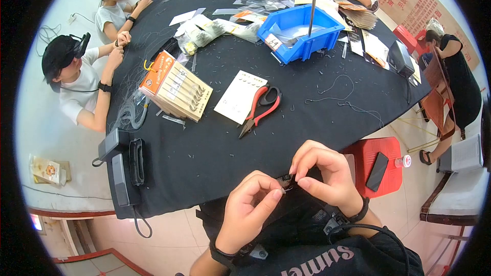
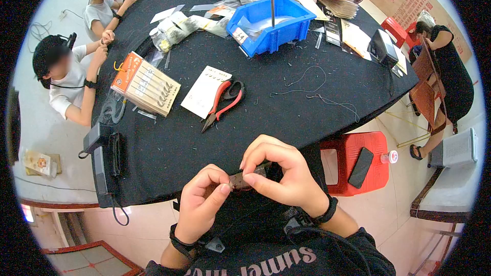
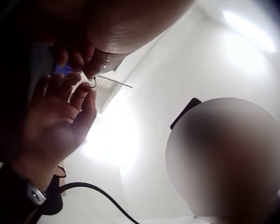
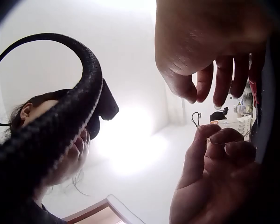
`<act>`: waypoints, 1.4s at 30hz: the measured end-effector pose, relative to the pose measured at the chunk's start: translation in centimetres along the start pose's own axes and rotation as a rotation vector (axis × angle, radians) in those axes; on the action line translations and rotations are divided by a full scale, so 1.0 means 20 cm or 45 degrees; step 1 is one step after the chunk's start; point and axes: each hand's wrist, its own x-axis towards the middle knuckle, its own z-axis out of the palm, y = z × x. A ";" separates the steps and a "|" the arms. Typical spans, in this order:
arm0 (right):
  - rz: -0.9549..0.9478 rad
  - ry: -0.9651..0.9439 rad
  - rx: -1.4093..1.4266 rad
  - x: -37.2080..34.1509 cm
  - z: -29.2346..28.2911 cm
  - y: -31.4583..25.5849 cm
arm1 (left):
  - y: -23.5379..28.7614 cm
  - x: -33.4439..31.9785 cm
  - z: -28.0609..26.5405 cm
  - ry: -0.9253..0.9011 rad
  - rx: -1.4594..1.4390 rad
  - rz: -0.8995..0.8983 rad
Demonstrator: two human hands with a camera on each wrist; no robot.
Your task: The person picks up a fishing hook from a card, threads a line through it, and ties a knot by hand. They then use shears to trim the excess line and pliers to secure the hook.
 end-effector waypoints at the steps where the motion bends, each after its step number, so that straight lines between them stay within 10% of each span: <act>1: -0.034 -0.024 -0.062 0.00 0.00 -0.01 | 0.00 0.00 0.00 0.031 0.110 0.038; 20: 0.000 0.014 -0.176 0.00 0.04 0.00 | 0.00 0.04 0.03 0.133 0.791 0.510; 42: -0.176 -0.056 -0.646 0.02 0.01 -0.04 | 0.03 0.05 0.03 0.152 1.007 0.472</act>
